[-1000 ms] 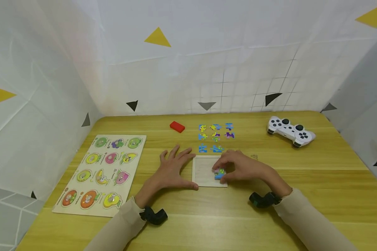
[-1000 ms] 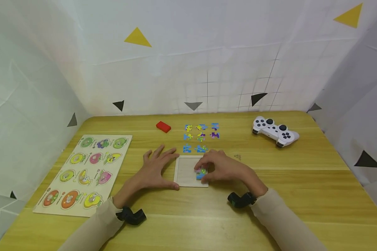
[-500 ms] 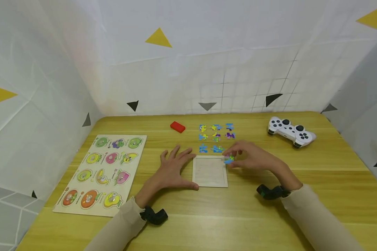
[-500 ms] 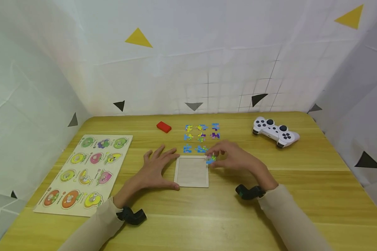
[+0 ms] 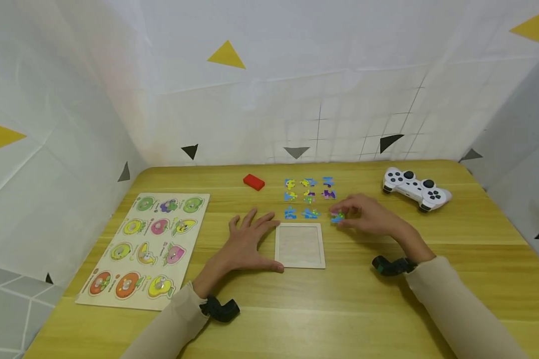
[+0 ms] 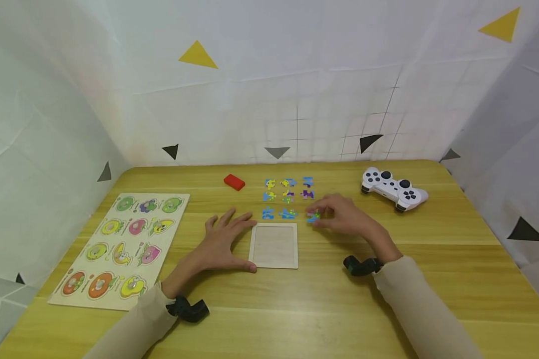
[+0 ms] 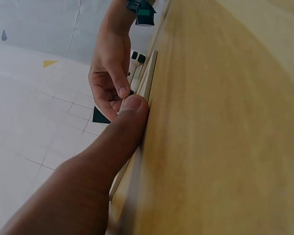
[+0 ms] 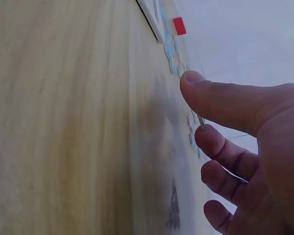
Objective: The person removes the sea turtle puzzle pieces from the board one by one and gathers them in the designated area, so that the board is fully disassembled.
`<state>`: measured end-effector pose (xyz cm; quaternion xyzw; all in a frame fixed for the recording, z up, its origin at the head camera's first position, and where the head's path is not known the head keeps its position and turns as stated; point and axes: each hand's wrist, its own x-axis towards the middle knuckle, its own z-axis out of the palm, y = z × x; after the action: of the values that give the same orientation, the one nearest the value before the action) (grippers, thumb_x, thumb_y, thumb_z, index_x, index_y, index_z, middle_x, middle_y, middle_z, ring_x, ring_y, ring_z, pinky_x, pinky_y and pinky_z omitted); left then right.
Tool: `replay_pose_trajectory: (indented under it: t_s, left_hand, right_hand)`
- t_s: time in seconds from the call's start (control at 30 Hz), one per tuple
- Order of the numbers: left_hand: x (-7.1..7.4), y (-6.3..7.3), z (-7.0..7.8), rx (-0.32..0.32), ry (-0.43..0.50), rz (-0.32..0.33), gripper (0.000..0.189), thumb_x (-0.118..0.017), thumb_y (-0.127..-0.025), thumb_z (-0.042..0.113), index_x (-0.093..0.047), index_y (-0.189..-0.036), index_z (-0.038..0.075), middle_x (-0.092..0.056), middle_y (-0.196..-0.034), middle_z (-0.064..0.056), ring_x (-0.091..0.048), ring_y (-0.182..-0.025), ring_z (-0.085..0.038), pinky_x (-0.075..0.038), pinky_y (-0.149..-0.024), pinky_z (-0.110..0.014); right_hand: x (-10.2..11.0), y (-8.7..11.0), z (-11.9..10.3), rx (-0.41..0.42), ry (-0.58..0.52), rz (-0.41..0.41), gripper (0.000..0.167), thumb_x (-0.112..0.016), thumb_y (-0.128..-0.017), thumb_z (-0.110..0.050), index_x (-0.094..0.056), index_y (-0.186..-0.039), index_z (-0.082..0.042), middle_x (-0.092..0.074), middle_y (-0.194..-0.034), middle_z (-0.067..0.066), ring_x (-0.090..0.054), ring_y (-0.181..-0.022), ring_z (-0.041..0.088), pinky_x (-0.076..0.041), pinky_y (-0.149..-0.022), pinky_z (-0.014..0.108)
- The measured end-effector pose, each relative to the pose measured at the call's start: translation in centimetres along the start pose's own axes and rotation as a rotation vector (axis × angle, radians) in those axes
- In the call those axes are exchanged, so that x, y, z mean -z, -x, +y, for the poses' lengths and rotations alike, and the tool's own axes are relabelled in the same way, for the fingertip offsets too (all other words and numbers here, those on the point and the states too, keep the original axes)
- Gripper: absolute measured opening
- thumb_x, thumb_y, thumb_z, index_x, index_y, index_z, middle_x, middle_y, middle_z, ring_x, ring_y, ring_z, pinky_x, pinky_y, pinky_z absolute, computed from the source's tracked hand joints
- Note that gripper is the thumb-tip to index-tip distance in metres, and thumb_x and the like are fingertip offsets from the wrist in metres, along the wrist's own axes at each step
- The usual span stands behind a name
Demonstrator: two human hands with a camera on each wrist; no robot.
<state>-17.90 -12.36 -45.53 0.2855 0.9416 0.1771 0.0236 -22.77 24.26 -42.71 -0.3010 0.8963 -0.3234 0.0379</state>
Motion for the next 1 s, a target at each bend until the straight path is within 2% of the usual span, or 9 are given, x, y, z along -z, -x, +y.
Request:
replay_pose_trajectory:
  t_s: [0.17, 0.33, 0.57, 1.0]
  left_hand:
    - [0.0, 0.0, 0.0, -0.001, 0.002, -0.002, 0.110, -0.071, -0.065, 0.086, -0.038, -0.156, 0.034, -0.026, -0.170, 0.009, -0.009, -0.159, -0.036, -0.008, -0.113, -0.072]
    - [0.0, 0.0, 0.1, 0.003, 0.001, -0.006, 0.110, -0.071, -0.065, 0.085, -0.038, -0.157, 0.035, -0.026, -0.170, 0.009, -0.008, -0.159, -0.035, -0.008, -0.113, -0.072]
    - [0.0, 0.0, 0.1, 0.000, 0.006, -0.007, 0.110, -0.073, -0.065, 0.084, -0.039, -0.156, 0.034, -0.026, -0.169, 0.008, -0.009, -0.159, -0.036, -0.008, -0.113, -0.071]
    - [0.0, 0.0, -0.1, 0.000, 0.006, -0.001, 0.110, -0.074, -0.064, 0.084, -0.038, -0.156, 0.036, -0.025, -0.170, 0.009, -0.008, -0.159, -0.036, -0.006, -0.114, -0.071]
  right_hand:
    - [0.0, -0.3, 0.1, -0.013, 0.043, -0.007, 0.035, -0.082, -0.087, -0.019, -0.075, -0.121, -0.015, -0.067, -0.098, -0.002, -0.052, -0.087, 0.019, -0.043, -0.076, 0.031]
    - [0.0, -0.9, -0.2, -0.038, 0.062, -0.029, 0.035, -0.081, -0.088, -0.019, -0.075, -0.122, -0.016, -0.064, -0.094, -0.001, -0.047, -0.085, 0.020, -0.037, -0.075, 0.032]
    - [0.1, -1.4, 0.0, -0.044, 0.052, -0.051, 0.032, -0.079, -0.090, -0.019, -0.075, -0.121, -0.014, -0.065, -0.096, 0.002, -0.050, -0.087, 0.019, -0.039, -0.076, 0.032]
    - [-0.3, -1.9, 0.3, -0.030, 0.041, -0.030, 0.031, -0.080, -0.089, -0.020, -0.076, -0.120, -0.014, -0.063, -0.092, 0.000, -0.048, -0.083, 0.019, -0.040, -0.073, 0.030]
